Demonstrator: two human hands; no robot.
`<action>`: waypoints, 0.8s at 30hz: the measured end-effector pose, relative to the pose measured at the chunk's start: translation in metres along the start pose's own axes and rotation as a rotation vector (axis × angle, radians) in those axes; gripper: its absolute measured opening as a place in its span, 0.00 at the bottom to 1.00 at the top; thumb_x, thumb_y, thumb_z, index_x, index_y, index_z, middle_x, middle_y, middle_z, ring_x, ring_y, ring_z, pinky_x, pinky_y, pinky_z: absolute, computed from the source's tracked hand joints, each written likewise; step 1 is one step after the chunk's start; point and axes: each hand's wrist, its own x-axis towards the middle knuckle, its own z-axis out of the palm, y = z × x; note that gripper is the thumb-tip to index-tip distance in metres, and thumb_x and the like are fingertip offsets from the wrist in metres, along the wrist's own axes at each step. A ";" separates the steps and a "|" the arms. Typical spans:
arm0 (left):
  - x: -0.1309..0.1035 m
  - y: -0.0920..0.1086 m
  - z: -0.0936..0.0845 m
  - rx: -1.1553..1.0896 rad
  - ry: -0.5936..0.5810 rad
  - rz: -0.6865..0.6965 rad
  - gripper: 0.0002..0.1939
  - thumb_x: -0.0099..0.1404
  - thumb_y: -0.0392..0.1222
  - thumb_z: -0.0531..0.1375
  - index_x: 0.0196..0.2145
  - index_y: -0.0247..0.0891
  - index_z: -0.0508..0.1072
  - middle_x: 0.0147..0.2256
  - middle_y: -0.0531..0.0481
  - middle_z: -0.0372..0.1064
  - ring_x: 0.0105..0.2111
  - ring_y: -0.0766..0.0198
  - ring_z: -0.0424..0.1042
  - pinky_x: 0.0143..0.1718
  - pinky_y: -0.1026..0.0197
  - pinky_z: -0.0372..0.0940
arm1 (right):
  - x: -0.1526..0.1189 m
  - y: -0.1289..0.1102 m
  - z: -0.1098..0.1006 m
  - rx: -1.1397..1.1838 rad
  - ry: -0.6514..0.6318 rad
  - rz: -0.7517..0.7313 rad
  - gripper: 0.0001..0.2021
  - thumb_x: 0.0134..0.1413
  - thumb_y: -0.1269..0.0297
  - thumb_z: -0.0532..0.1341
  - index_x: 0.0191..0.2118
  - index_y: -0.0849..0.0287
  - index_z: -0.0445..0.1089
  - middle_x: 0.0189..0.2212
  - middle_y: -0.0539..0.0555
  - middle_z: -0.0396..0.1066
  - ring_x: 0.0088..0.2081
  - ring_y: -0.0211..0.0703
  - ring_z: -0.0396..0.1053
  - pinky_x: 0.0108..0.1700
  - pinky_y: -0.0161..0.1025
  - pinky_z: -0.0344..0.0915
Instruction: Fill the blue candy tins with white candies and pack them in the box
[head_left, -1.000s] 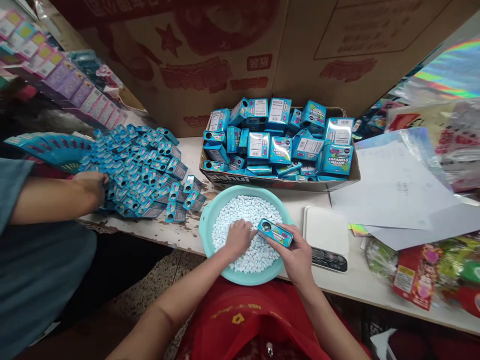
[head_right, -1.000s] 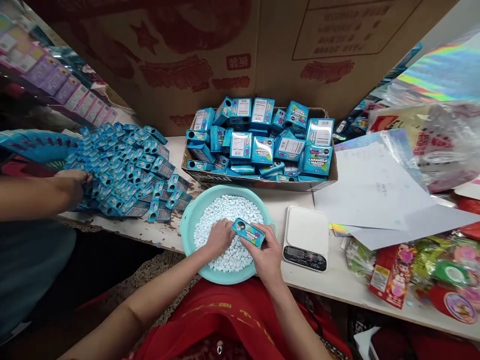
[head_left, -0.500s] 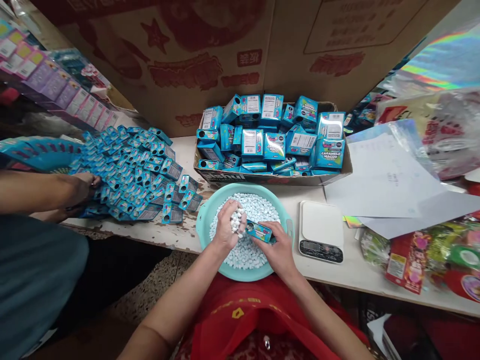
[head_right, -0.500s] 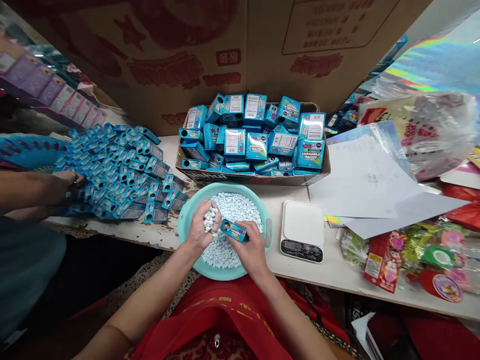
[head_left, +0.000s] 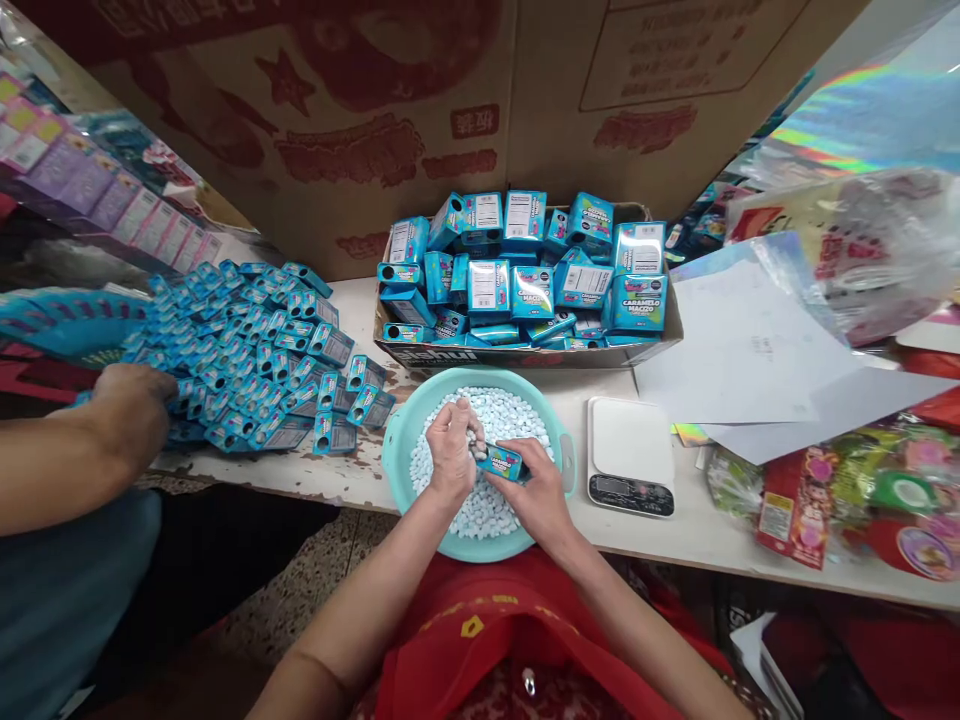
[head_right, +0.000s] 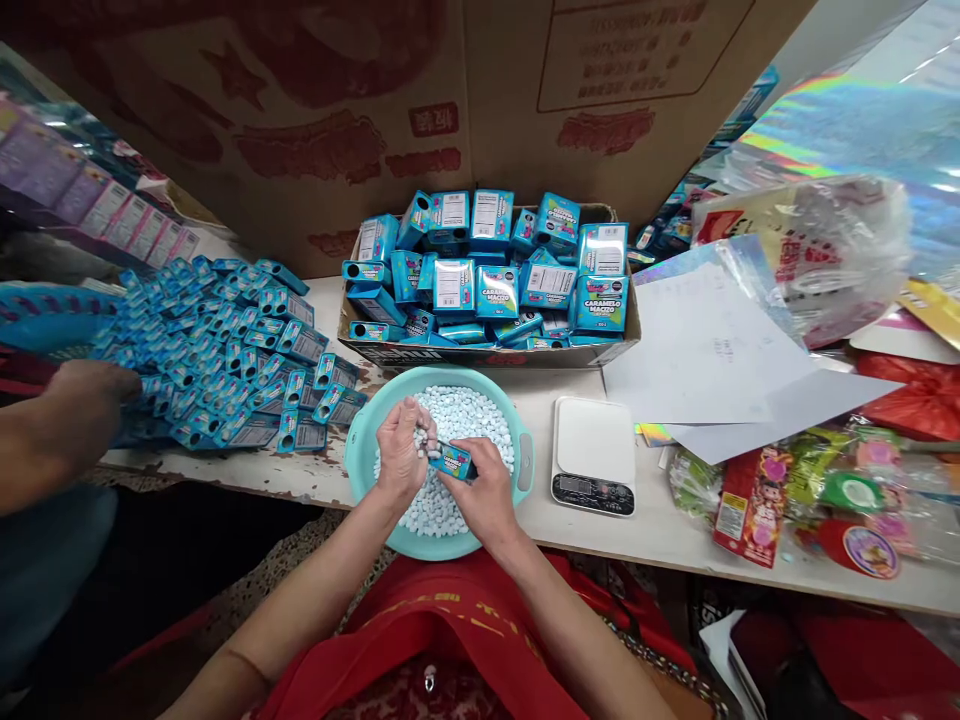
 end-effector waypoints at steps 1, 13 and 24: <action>0.000 0.000 0.001 -0.003 0.013 -0.005 0.24 0.53 0.58 0.64 0.20 0.36 0.60 0.17 0.58 0.55 0.14 0.74 0.56 0.13 0.69 0.49 | 0.000 0.000 0.000 0.005 0.000 0.001 0.14 0.44 0.69 0.66 0.41 0.54 0.72 0.37 0.53 0.70 0.42 0.46 0.69 0.46 0.45 0.66; 0.030 -0.004 -0.061 1.011 -0.224 0.199 0.14 0.52 0.52 0.64 0.31 0.40 0.73 0.34 0.47 0.71 0.38 0.57 0.70 0.40 0.56 0.65 | 0.006 -0.001 -0.036 0.187 0.028 0.070 0.18 0.37 0.61 0.72 0.39 0.53 0.75 0.38 0.53 0.70 0.43 0.47 0.69 0.47 0.46 0.67; 0.173 0.043 0.073 1.239 0.053 0.325 0.31 0.51 0.51 0.66 0.49 0.33 0.65 0.48 0.33 0.68 0.52 0.40 0.64 0.50 0.45 0.58 | 0.010 0.068 -0.123 -0.018 0.653 0.217 0.24 0.38 0.53 0.70 0.43 0.59 0.72 0.40 0.55 0.70 0.43 0.49 0.69 0.50 0.51 0.64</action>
